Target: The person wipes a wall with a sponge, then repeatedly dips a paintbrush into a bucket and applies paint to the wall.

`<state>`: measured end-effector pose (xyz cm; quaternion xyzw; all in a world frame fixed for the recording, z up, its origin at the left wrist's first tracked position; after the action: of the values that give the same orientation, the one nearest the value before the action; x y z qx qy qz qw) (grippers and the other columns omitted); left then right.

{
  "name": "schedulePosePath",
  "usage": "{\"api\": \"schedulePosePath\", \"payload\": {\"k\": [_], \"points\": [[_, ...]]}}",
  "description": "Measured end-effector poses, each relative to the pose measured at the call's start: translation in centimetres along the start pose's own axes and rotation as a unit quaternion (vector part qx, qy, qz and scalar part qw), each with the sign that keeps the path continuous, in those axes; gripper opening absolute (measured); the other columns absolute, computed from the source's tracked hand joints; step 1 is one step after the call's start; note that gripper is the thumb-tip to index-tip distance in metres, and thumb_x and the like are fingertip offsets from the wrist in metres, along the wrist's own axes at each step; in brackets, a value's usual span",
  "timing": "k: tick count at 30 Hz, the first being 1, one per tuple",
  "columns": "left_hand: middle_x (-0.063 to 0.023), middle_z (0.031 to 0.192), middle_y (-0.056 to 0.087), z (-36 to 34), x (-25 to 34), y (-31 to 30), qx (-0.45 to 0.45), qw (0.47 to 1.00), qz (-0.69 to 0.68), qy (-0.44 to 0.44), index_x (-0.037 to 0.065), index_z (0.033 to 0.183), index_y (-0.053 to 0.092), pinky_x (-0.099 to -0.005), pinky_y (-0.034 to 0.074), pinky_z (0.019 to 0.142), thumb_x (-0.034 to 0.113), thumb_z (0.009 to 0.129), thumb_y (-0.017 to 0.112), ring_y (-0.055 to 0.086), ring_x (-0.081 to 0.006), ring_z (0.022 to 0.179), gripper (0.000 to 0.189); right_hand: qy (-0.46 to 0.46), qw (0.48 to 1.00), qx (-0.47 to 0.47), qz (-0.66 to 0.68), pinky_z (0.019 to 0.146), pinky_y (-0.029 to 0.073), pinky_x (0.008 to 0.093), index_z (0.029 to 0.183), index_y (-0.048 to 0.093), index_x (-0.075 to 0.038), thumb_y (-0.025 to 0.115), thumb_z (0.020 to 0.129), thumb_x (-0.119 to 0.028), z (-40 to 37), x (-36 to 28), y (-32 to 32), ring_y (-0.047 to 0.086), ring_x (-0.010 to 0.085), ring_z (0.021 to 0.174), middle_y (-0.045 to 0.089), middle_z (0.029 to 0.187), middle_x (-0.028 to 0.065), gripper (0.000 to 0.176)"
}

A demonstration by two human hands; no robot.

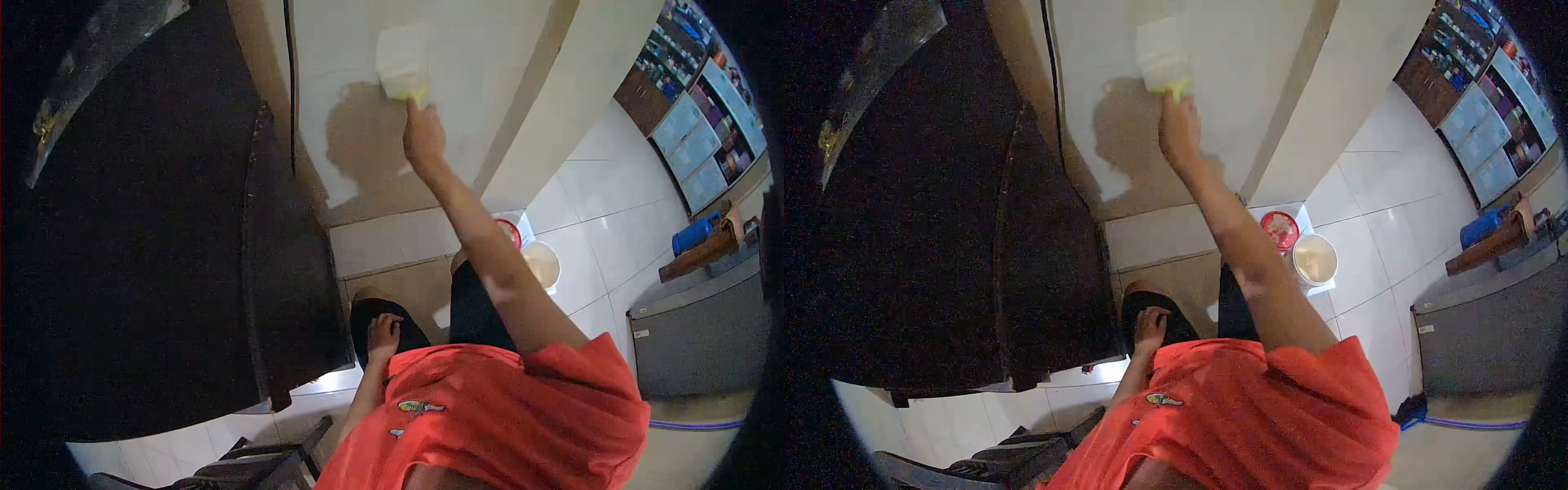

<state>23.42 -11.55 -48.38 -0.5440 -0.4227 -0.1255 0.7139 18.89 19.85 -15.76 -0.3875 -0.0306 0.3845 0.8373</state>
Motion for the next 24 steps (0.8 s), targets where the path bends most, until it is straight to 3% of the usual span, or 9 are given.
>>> {"api": "schedulePosePath", "payload": {"k": [7,10,12,13,15,17,21,22,24], "points": [[-0.0058,0.1,0.058,-0.4,-0.4,-0.1,0.011,1.0,-0.004,0.023,0.013,0.092,0.063,-0.0406,0.04,0.086,0.016,0.081,0.054,0.052,-0.0286,0.096,0.014,0.066,0.988,-0.14,-0.02,0.061,0.049,0.0451,0.123,0.046,-0.008,0.044,0.084,-0.005,-8.7,2.6,4.4,0.059,0.0382,0.071,0.052,0.091,0.02,0.039],[-0.0063,0.099,0.058,-0.1,-0.1,-0.3,0.011,1.0,0.006,0.027,0.014,0.091,0.063,-0.0403,0.041,0.085,0.016,0.081,0.054,0.052,-0.0288,0.095,0.014,0.062,0.987,-0.141,-0.052,0.063,0.048,0.0467,0.118,0.053,-0.008,0.044,0.085,-0.008,-9.2,3.7,4.9,0.06,0.0388,0.07,0.057,0.087,0.0199,0.034],[-0.0065,0.098,0.058,-0.1,-0.4,-0.1,0.011,1.0,0.003,0.023,0.013,0.091,0.063,-0.04,0.041,0.085,0.016,0.081,0.055,0.052,-0.0288,0.095,0.014,0.022,0.973,-0.223,-0.047,0.066,0.048,0.0466,0.106,0.059,-0.008,0.045,0.085,-0.012,-8.8,4.6,6.2,0.061,0.0373,0.074,0.061,0.083,0.0211,0.026],[-0.0066,0.098,0.058,-0.1,-0.4,0.1,0.008,1.0,0.0,0.019,0.013,0.091,0.063,-0.0396,0.041,0.085,0.015,0.08,0.055,0.052,-0.0288,0.095,0.013,0.02,0.973,-0.224,-0.048,0.066,0.048,0.0466,0.106,0.059,-0.008,0.045,0.085,-0.012,-7.8,4.3,5.6,0.061,0.0373,0.074,0.061,0.083,0.0211,0.026],[-0.0069,0.098,0.058,-0.2,-0.3,0.2,0.01,1.0,-0.005,0.009,0.013,0.091,0.063,-0.0395,0.041,0.085,0.015,0.08,0.055,0.052,-0.029,0.095,0.014,-0.043,0.995,-0.091,-0.002,0.067,0.048,0.0459,0.09,0.064,-0.006,0.048,0.081,-0.013,-4.1,2.6,1.9,0.062,0.0357,0.078,0.063,0.081,0.0199,0.019],[-0.0072,0.097,0.058,-0.1,-0.5,0.4,0.012,1.0,-0.006,0.002,0.013,0.091,0.063,-0.0393,0.041,0.085,0.015,0.08,0.055,0.052,-0.0293,0.095,0.014,-0.056,0.975,-0.203,-0.066,0.068,0.049,0.0455,0.081,0.064,-0.004,0.051,0.075,-0.012,1.5,1.7,1.2,0.062,0.0354,0.078,0.063,0.083,0.0184,0.016],[-0.0076,0.096,0.059,0.4,-0.9,0.8,0.035,0.999,-0.008,0.02,0.012,0.09,0.063,-0.0397,0.041,0.084,0.013,0.08,0.055,0.052,-0.0303,0.091,0.013,-0.111,0.981,-0.136,-0.087,0.065,0.051,0.0449,0.077,0.065,-0.003,0.056,0.068,-0.011,11.0,-2.0,-6.5,0.063,0.0347,0.077,0.064,0.081,0.0183,0.015],[-0.0078,0.096,0.059,0.3,-0.9,0.8,0.042,0.999,-0.012,0.015,0.012,0.09,0.063,-0.04,0.041,0.083,0.013,0.08,0.055,0.052,-0.0306,0.09,0.013,-0.145,0.969,-0.159,-0.123,0.061,0.051,0.0426,0.088,0.064,-0.004,0.056,0.071,-0.01,12.5,-3.9,-9.3,0.063,0.0358,0.073,0.063,0.08,0.0202,0.02],[-0.0078,0.096,0.059,0.5,-0.4,0.6,0.034,0.999,-0.013,0.009,0.012,0.09,0.063,-0.0404,0.041,0.083,0.013,0.08,0.055,0.052,-0.0307,0.09,0.013,-0.119,0.983,-0.096,-0.102,0.064,0.05,0.0373,0.082,0.063,0.0,0.058,0.08,-0.017,15.7,-6.3,-14.6,0.063,0.0269,0.081,0.063,0.08,0.018,0.018]]}}
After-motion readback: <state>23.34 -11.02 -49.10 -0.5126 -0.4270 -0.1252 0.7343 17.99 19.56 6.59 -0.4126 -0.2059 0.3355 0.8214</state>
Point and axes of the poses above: each hand's wrist, its own z-axis towards the middle knuckle, its own y-axis out of the palm, x = y × z, the point moved 8 cm from there along z, towards the middle knuckle
